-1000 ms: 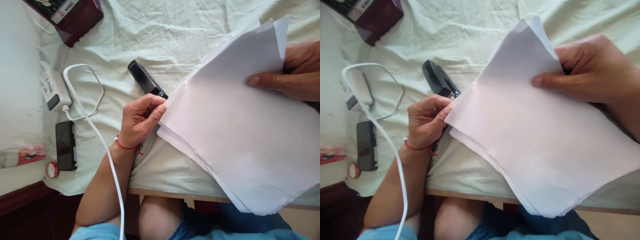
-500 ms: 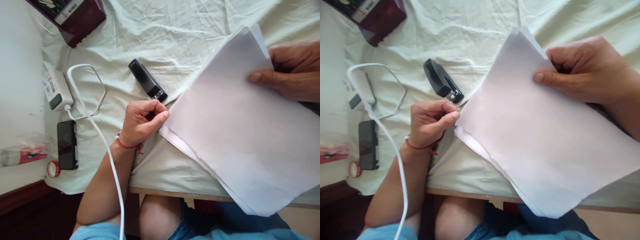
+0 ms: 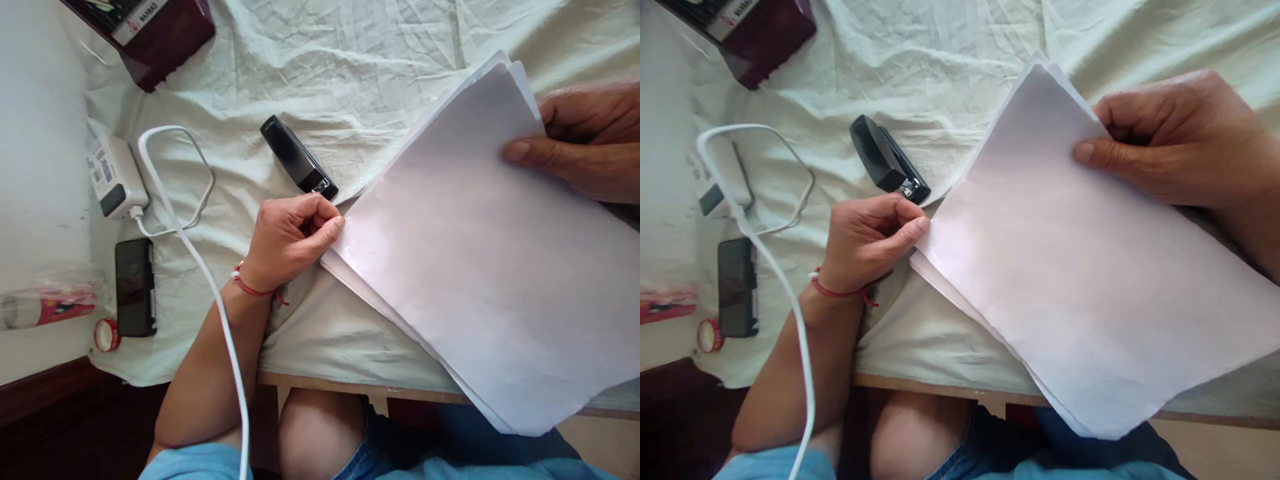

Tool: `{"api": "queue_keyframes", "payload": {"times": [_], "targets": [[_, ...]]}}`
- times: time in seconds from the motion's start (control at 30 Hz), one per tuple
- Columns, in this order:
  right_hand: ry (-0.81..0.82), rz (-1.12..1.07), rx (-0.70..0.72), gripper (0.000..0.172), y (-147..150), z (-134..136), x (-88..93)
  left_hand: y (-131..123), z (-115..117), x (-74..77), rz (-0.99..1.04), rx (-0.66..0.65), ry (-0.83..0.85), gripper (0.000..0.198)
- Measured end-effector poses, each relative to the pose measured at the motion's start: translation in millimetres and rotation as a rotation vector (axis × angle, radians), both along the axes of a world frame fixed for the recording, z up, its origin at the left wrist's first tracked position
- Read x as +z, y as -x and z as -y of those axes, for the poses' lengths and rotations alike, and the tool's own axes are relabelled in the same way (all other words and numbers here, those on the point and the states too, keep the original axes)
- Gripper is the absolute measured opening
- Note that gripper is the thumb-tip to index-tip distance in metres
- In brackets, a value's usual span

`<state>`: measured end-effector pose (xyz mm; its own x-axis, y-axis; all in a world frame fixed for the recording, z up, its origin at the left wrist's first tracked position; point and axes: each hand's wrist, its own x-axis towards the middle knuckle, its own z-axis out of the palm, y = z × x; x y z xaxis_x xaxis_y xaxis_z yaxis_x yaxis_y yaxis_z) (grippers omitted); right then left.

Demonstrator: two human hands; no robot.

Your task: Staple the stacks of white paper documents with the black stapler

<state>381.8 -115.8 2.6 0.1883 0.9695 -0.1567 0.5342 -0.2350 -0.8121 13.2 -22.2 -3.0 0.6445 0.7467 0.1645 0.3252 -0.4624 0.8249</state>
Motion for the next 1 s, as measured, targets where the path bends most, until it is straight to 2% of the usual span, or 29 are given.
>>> {"api": "queue_keyframes", "payload": {"times": [0.1, 0.27, 0.43, 0.7, 0.83, 1.0], "targets": [[-0.022, 0.019, 0.098, 0.062, -5, -3, 0.1, 2, 1, 0.1, -0.029, 0.036, -0.001, 0.011], [-0.016, 0.001, 0.041, 0.057, 2, -2, 4.7, 3, 1, 2.6, -0.072, -0.030, -0.037, 0.012], [0.027, -0.004, -0.029, 0.049, 10, 1, 12.6, 3, 2, 2.6, -0.111, 0.015, -0.038, 0.011], [0.025, -0.006, -0.033, 0.057, 5, 0, 8.3, 2, 1, 0.5, -0.073, -0.058, -0.128, 0.015], [-0.006, 0.005, 0.022, 0.065, 1, -3, 5.4, 0, 2, 1.2, -0.120, -0.027, -0.155, 0.018], [-0.028, 0.009, 0.036, 0.063, 0, -4, 3.6, 0, 4, 2.3, -0.141, 0.032, -0.134, 0.018]]}}
